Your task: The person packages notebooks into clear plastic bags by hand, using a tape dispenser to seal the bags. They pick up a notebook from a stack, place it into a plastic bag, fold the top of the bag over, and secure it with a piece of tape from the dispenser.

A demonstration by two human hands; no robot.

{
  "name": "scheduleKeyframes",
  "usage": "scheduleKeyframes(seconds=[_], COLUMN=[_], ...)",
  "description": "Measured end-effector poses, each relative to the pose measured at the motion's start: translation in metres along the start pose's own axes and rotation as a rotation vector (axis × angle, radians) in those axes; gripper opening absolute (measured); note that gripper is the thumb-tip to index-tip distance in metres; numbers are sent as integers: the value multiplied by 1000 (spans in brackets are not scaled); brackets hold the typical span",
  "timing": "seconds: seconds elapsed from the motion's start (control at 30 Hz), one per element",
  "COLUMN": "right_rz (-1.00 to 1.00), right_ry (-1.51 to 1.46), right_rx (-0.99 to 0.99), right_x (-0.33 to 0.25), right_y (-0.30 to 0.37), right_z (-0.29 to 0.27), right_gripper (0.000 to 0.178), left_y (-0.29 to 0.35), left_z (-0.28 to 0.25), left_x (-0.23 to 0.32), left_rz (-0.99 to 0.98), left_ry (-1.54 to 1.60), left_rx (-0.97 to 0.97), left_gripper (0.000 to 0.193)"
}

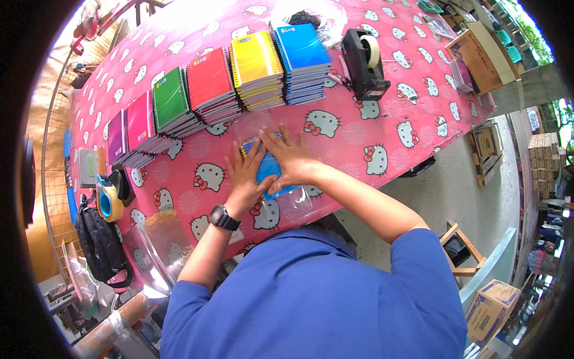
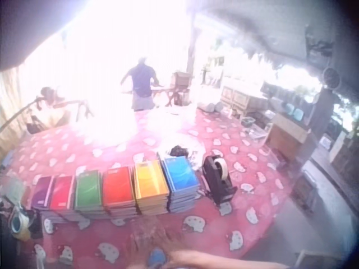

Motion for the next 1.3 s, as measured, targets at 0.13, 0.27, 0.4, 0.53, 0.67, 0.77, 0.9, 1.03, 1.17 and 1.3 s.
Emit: scheduleKeyframes(seconds=[0.13, 0.27, 0.4, 0.53, 0.67, 0.77, 0.9, 1.03, 1.17, 1.3], right_rz=[11, -37, 650, 889, 392, 300, 572, 700, 458, 204], right_ry=[-63, -8, 202, -30, -735, -771, -863, -639, -888, -964], right_rx=[105, 638, 1166, 893, 1027, 1086, 1053, 691, 419, 57], right_x=[6, 67, 227, 258, 230, 205, 240, 233, 102, 5], right_y=[8, 19, 50, 34, 35, 56, 77, 75, 35, -10], right_z=[-5, -78, -168, -175, -170, -157, -121, -103, -83, -51], right_gripper=[134, 88, 60, 59, 52, 49, 47, 46, 38, 35], left_y=[-7, -1, -8, -9, -4, 2, -4, -4, 3, -8], left_z=[-7, -14, -10, -12, -10, -14, -11, -14, -11, -13], left_x=[6, 2, 12, 13, 7, 3, 9, 11, -5, 3], left_rz=[-64, -99, -67, -79, -108, -124, -105, -95, -138, -96], left_ry=[13, -7, 5, 4, 4, -3, 5, -19, -7, 115], left_rx=[-30, -31, -34, -45, -41, -28, -46, -38, -3, 17], left_gripper=[79, 79, 80, 81, 82, 81, 80, 80, 82, 82])
Point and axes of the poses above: each hand's wrist, its own y-axis away from the middle knuckle, its own z-axis out of the palm, x = y × z, the point moved 3 cm from there along -y, towards the middle knuckle, and after that the axes turned 6 degrees about x, right-handed, at the moved point
